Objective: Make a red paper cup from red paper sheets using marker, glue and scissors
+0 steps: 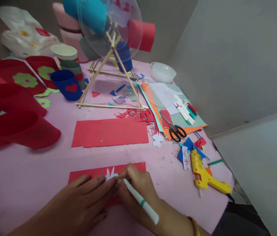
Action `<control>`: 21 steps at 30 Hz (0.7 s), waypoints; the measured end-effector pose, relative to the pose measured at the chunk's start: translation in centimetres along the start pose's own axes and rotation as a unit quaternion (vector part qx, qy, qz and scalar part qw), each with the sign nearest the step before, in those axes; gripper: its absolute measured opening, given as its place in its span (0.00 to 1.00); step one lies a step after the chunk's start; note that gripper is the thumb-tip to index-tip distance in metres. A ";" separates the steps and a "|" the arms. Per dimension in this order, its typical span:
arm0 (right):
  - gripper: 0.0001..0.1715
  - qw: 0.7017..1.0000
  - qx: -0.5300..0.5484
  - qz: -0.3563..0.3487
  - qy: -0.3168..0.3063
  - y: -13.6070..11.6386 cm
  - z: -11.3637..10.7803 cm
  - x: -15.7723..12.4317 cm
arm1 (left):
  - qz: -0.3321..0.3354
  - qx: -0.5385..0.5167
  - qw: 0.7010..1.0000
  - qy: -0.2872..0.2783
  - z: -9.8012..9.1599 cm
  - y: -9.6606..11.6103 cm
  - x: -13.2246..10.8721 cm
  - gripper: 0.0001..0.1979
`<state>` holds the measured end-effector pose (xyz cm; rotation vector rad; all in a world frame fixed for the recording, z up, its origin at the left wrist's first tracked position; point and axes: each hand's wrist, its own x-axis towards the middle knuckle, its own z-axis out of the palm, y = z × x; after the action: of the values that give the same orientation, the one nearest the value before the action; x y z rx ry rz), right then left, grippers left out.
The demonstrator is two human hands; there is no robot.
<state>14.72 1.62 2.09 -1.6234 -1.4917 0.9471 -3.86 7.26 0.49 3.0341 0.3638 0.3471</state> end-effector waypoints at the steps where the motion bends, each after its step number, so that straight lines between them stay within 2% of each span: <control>1: 0.04 1.000 0.002 0.001 -0.003 0.0 0.0 0.0 | 0.000 0.000 1.000 -0.002 0.1 0.0 -0.1 0.13; 8: 0.05 1.000 -0.004 0.006 -0.006 -0.4 0.1 0.4 | 0.000 0.003 1.000 -0.001 -0.2 0.0 0.1 0.12; 16: 0.06 0.995 0.077 0.052 -0.034 -0.8 0.1 0.9 | -0.004 -0.014 0.999 -0.032 -0.6 0.0 0.2 0.10; 21: 0.04 0.996 0.069 0.060 -0.019 -0.6 0.2 0.8 | -0.006 -0.016 0.999 -0.029 -0.6 -0.1 0.3 0.10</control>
<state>14.29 2.47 2.52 -1.6177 -1.3353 1.1288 -3.75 7.41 1.10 3.0023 0.3703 0.2614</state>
